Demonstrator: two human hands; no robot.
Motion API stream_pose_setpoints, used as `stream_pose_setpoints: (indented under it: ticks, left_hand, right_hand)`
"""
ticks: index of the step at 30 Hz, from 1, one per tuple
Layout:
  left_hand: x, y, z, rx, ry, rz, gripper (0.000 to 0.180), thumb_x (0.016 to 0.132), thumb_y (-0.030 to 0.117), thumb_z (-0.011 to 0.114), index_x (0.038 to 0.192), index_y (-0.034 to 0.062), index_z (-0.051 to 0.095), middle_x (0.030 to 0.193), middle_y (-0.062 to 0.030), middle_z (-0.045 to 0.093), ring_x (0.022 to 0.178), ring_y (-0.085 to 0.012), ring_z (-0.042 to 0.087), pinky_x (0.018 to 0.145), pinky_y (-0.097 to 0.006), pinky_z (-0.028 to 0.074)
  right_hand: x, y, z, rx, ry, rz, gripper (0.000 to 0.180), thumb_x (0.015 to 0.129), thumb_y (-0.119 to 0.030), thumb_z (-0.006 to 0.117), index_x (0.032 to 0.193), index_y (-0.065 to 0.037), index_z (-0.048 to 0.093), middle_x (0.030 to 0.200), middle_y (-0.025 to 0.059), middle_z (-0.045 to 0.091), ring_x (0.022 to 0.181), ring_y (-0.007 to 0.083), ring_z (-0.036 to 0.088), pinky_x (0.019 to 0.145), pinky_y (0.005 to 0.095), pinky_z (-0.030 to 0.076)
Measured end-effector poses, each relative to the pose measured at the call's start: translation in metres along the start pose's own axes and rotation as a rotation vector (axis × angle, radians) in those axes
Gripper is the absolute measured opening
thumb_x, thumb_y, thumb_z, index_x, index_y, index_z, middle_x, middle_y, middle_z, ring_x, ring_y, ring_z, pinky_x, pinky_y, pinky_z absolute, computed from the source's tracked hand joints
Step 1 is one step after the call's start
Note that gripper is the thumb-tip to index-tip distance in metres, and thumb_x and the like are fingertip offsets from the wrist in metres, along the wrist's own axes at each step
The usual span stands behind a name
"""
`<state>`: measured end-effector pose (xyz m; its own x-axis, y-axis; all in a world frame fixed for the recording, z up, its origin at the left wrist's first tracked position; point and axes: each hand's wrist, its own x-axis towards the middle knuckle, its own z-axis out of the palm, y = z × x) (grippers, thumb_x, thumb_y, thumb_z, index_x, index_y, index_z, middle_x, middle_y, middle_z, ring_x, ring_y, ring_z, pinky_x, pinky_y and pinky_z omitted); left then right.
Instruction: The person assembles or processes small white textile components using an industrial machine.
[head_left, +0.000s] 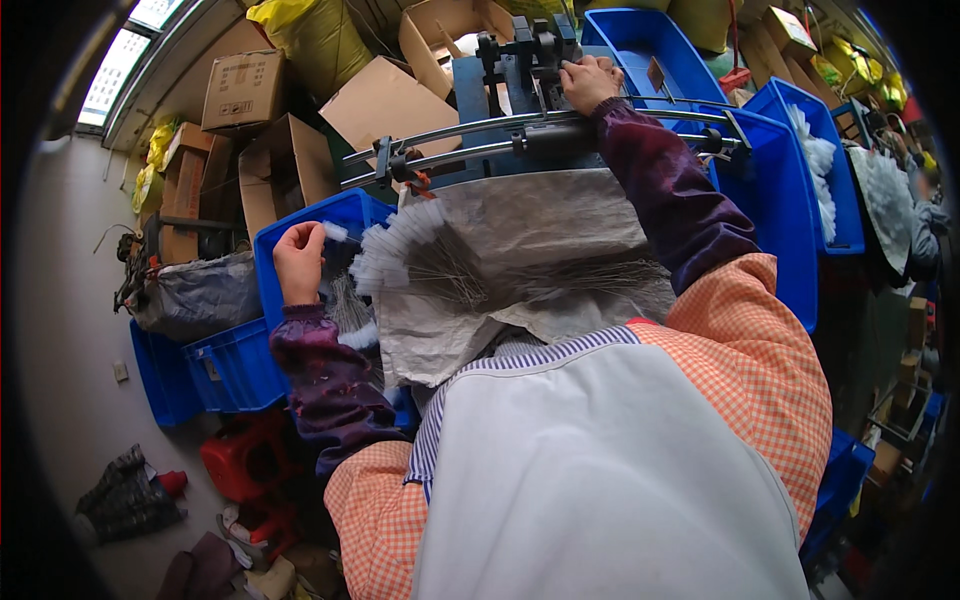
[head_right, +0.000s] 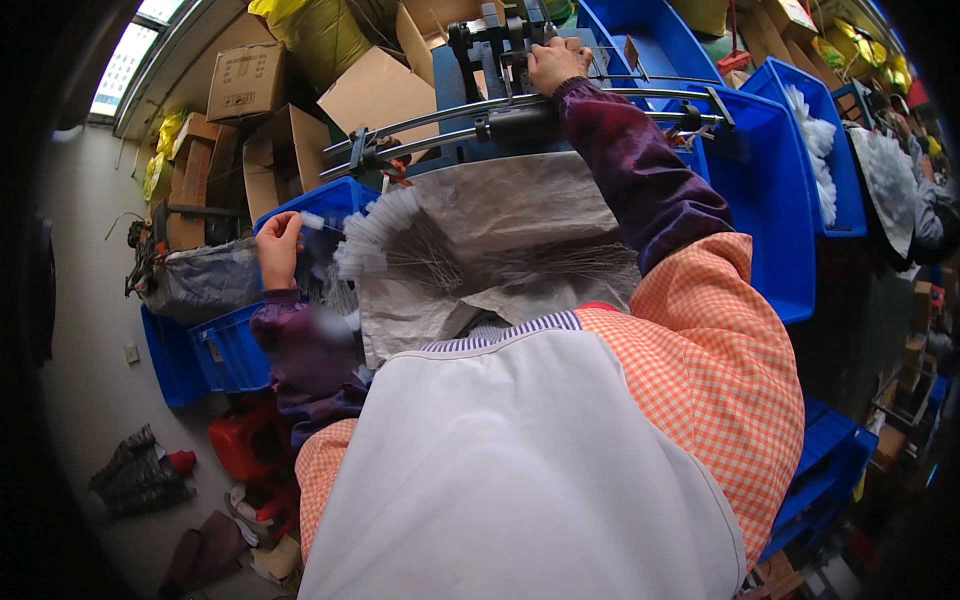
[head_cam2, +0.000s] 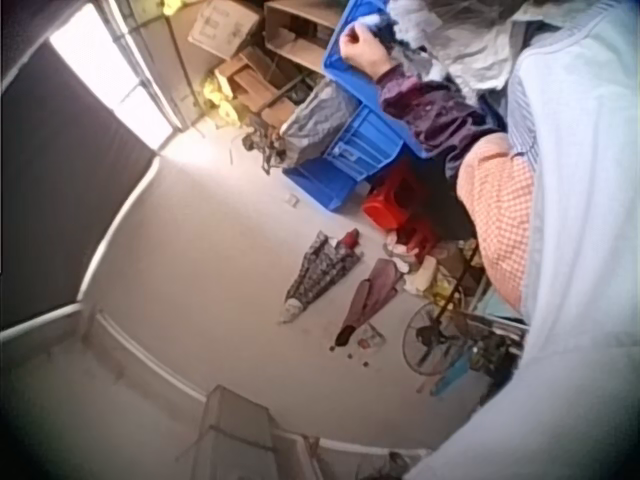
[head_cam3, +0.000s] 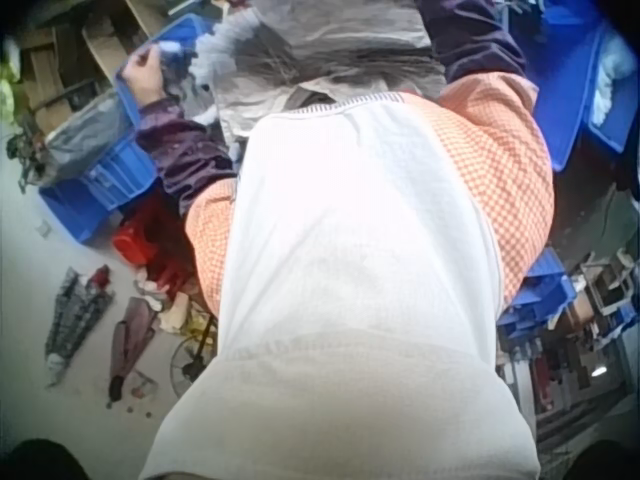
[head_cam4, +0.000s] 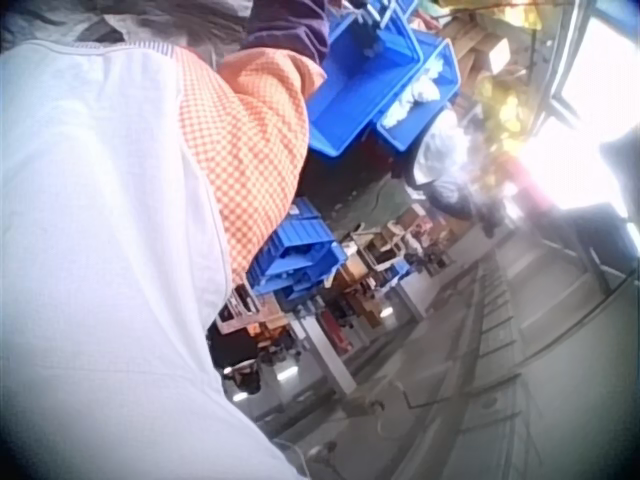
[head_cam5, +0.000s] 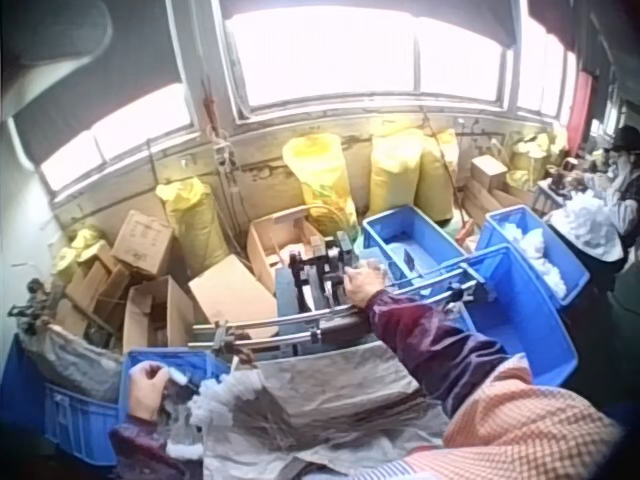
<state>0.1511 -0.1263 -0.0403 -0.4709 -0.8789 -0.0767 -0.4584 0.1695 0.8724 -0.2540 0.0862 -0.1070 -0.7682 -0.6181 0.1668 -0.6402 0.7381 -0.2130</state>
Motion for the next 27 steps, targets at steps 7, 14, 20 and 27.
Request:
stream_pose_setpoints:
  ticks: [7, 14, 20, 27]
  left_hand:
    - [0.009, -0.010, 0.013, -0.103, 0.068, 0.046, 0.011, 0.080, 0.014, 0.056, 0.083, 0.0034, 0.056, 0.075, -0.0010, 0.057, 0.065, -0.0072, 0.053, 0.055, -0.020, 0.044]
    - [0.017, -0.052, 0.030, -0.802, 0.389, -0.069, 0.012, 0.086, 0.015, 0.049, 0.089, 0.0043, 0.048, 0.084, -0.0053, 0.056, 0.074, -0.0125, 0.054, 0.063, -0.025, 0.046]
    - [0.007, -0.022, 0.044, -0.637, 0.541, 0.200, 0.011, 0.087, 0.017, 0.047, 0.089, 0.0056, 0.049, 0.084, -0.0042, 0.056, 0.072, -0.0092, 0.050, 0.062, -0.020, 0.038]
    - [0.006, -0.008, 0.032, -0.651, 0.692, 0.104, 0.012, 0.087, 0.019, 0.047, 0.089, 0.0071, 0.048, 0.084, -0.0041, 0.056, 0.070, -0.0084, 0.048, 0.060, -0.019, 0.037]
  right_hand:
    - [-0.006, -0.004, -0.013, -0.076, -0.014, -0.001, 0.032, 0.084, -0.034, 0.039, 0.108, -0.021, 0.055, 0.110, 0.0072, 0.049, 0.110, 0.0237, 0.037, 0.090, 0.0462, 0.019]
    - [-0.004, 0.030, -0.019, -0.043, 0.004, -0.005, 0.030, 0.083, -0.031, 0.042, 0.107, -0.018, 0.056, 0.109, 0.0097, 0.049, 0.107, 0.0249, 0.043, 0.088, 0.0430, 0.029]
    - [0.025, 0.089, -0.009, 0.091, 0.007, -0.029, 0.021, 0.083, -0.022, 0.045, 0.093, -0.011, 0.059, 0.098, 0.0117, 0.054, 0.090, 0.0295, 0.053, 0.077, 0.0380, 0.042]
    - [0.000, 0.052, -0.047, -0.086, 0.023, 0.038, 0.019, 0.083, -0.025, 0.044, 0.094, -0.019, 0.059, 0.097, 0.0054, 0.054, 0.094, 0.0253, 0.054, 0.077, 0.0379, 0.043]
